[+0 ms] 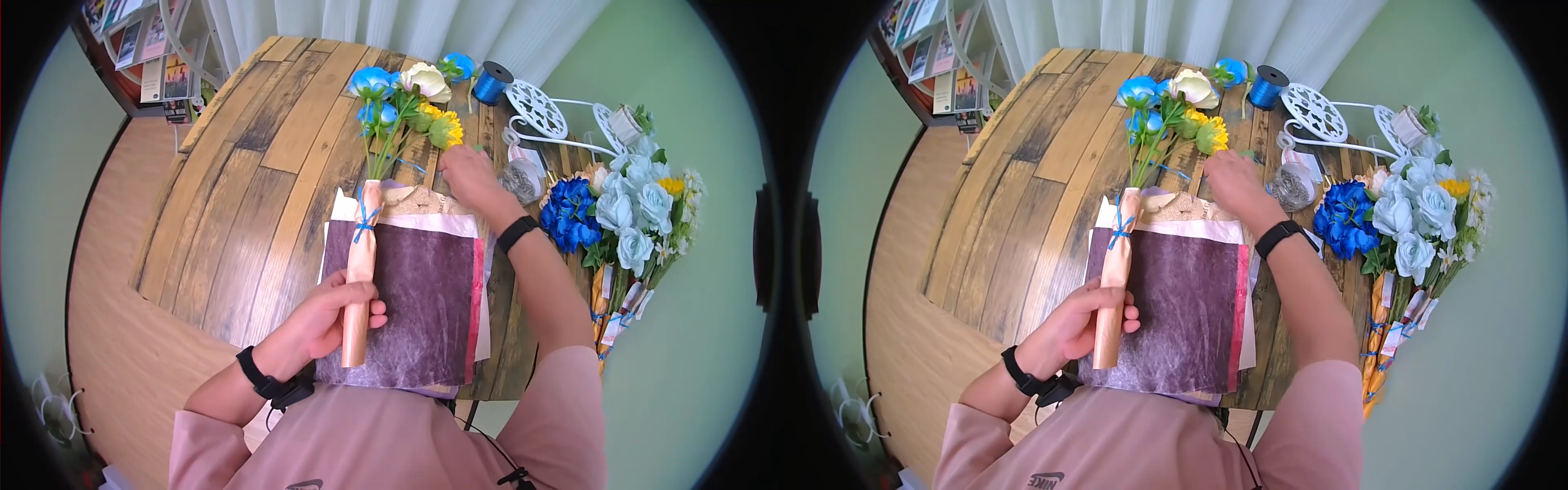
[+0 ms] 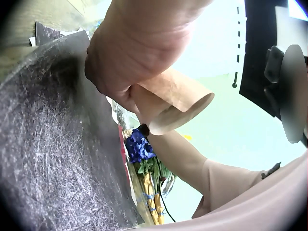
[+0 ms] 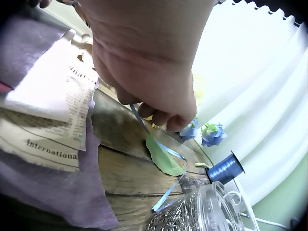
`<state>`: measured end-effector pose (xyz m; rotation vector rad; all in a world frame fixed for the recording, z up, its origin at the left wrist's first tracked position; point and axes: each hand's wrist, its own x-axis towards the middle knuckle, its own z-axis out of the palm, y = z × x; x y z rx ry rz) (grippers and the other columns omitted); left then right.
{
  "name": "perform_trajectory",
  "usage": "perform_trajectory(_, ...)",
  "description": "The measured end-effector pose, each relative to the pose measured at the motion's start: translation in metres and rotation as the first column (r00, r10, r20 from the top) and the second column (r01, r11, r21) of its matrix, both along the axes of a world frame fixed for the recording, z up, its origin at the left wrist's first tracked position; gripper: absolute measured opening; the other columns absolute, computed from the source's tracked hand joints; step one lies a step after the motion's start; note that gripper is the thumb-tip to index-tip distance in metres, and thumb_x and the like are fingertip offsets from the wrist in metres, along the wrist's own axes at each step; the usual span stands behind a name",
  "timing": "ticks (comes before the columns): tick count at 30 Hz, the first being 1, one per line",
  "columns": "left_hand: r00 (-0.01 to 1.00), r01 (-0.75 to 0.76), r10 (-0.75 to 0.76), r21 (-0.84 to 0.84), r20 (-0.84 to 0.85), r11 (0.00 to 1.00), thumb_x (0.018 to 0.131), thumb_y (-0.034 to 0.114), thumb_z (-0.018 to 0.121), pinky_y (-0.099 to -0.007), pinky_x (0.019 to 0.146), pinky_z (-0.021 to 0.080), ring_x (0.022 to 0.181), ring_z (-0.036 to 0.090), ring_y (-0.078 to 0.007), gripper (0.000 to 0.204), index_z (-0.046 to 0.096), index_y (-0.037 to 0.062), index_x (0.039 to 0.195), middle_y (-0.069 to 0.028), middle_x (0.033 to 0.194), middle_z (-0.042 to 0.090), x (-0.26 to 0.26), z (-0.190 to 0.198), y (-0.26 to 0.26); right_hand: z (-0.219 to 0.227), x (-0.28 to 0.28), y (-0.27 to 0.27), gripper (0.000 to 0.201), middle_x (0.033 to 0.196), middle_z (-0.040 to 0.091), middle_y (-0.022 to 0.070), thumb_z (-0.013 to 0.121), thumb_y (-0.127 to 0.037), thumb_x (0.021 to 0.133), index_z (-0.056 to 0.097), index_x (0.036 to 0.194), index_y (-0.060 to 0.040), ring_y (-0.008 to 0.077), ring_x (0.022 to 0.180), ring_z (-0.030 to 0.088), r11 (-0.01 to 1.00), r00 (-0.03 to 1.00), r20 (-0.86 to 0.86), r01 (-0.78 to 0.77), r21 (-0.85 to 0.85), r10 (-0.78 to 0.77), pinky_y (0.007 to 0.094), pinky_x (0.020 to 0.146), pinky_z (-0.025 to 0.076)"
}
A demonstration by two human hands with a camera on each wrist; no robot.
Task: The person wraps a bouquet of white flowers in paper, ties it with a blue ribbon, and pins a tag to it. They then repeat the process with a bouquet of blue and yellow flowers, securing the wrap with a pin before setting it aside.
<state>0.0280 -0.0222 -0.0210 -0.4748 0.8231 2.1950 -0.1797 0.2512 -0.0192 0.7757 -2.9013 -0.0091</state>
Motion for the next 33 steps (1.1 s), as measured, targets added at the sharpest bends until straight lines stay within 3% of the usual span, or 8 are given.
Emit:
perform_trajectory(4, 0.995, 0.079, -0.080, -0.007, -0.054, 0.997, 0.094, 0.015, 0.063, -0.0451, 0.083, 0.057, 0.093, 0.067, -0.0260, 0.039, 0.046, 0.0064, 0.128, -0.0110, 0.106, 0.062, 0.005, 0.000, -0.008, 0.022, 0.014, 0.010, 0.013, 0.086, 0.066, 0.0127, 0.057, -0.014, 0.087, 0.064, 0.092, -0.0048, 0.0337, 0.087, 0.064, 0.979, 0.996, 0.085, 0.000, -0.205, 0.017, 0.0449, 0.076, 0.049)
perform_trajectory(6, 0.996, 0.076, -0.076, 0.007, -0.037, 0.997, 0.095, 0.015, 0.062, -0.0451, 0.084, 0.057, 0.094, 0.067, -0.0261, 0.039, 0.045, 0.0075, 0.129, -0.0108, 0.108, 0.062, 0.006, 0.008, -0.008, 0.040, 0.032, 0.010, 0.010, 0.074, 0.060, 0.0070, 0.055, -0.013, 0.090, 0.057, 0.091, -0.0039, 0.0199, 0.068, 0.062, 0.858, 0.956, 0.273, 0.052, -0.512, 0.105, 0.0361, 0.062, 0.049)
perform_trajectory(9, 0.997, 0.066, -0.065, 0.044, -0.032, 0.997, 0.097, 0.017, 0.060, -0.0425, 0.081, 0.057, 0.093, 0.066, -0.0236, 0.038, 0.044, 0.0109, 0.131, -0.0090, 0.108, 0.062, 0.005, 0.016, -0.005, 0.076, 0.072, 0.000, 0.009, 0.075, 0.059, 0.0039, 0.054, -0.013, 0.091, 0.056, 0.090, -0.0038, 0.0121, 0.063, 0.060, 0.833, 0.742, 0.661, 0.295, -0.468, 0.108, 0.0291, 0.056, 0.048)
perform_trajectory(12, 0.996, 0.024, -0.015, 0.099, -0.092, 0.995, 0.098, 0.023, 0.059, -0.0354, 0.073, 0.055, 0.085, 0.062, -0.0181, 0.038, 0.046, 0.0100, 0.131, -0.0069, 0.105, 0.061, 0.004, 0.016, -0.004, 0.070, 0.108, -0.012, 0.010, 0.077, 0.062, 0.0037, 0.055, -0.011, 0.090, 0.058, 0.094, -0.0023, 0.0119, 0.061, 0.061, 0.905, 0.538, 0.838, 0.306, -0.297, 0.093, 0.0277, 0.054, 0.048)
perform_trajectory(18, 0.989, 0.029, -0.010, 0.134, -0.146, 0.991, 0.097, 0.027, 0.060, -0.0353, 0.074, 0.055, 0.086, 0.062, -0.0180, 0.041, 0.048, 0.0060, 0.130, -0.0063, 0.109, 0.061, -0.001, 0.012, -0.001, 0.034, 0.142, -0.049, 0.014, 0.074, 0.063, 0.0061, 0.057, -0.010, 0.086, 0.060, 0.093, 0.0014, 0.0142, 0.061, 0.062, 0.870, 0.283, 0.930, 0.368, -0.329, 0.233, 0.0306, 0.056, 0.049)
perform_trajectory(23, 0.985, 0.063, -0.052, 0.058, -0.165, 0.996, 0.098, 0.031, 0.059, -0.0363, 0.076, 0.056, 0.087, 0.064, -0.0199, 0.045, 0.044, 0.0075, 0.134, -0.0077, 0.111, 0.061, -0.002, 0.009, -0.003, 0.026, 0.150, -0.063, 0.012, 0.075, 0.063, 0.0066, 0.057, -0.009, 0.086, 0.060, 0.091, 0.0025, 0.0142, 0.061, 0.062, 0.854, 0.239, 0.936, 0.396, -0.338, 0.259, 0.0297, 0.055, 0.049)
perform_trajectory(26, 0.935, 0.234, -0.269, -0.165, -0.233, 0.958, 0.099, 0.040, 0.057, -0.0357, 0.078, 0.056, 0.090, 0.066, -0.0204, 0.050, 0.043, 0.0097, 0.135, -0.0102, 0.112, 0.061, 0.000, 0.002, -0.002, 0.025, 0.151, -0.065, 0.013, 0.075, 0.063, 0.0065, 0.058, -0.009, 0.088, 0.060, 0.092, 0.0028, 0.0135, 0.061, 0.062, 0.783, 0.216, 0.926, 0.494, -0.378, 0.311, 0.0281, 0.054, 0.048)
perform_trajectory(33, 0.745, 0.047, -0.476, -0.675, -0.468, 0.737, 0.099, 0.045, 0.056, -0.0328, 0.071, 0.051, 0.087, 0.064, -0.0187, 0.050, 0.055, -0.0008, 0.120, -0.0099, 0.098, 0.064, -0.003, -0.014, -0.015, 0.034, 0.156, -0.051, 0.027, 0.082, 0.063, 0.0067, 0.060, -0.011, 0.088, 0.057, 0.111, 0.0039, 0.0106, 0.060, 0.059, 0.682, 0.063, 0.909, 0.641, -0.353, 0.412, 0.0247, 0.053, 0.046)
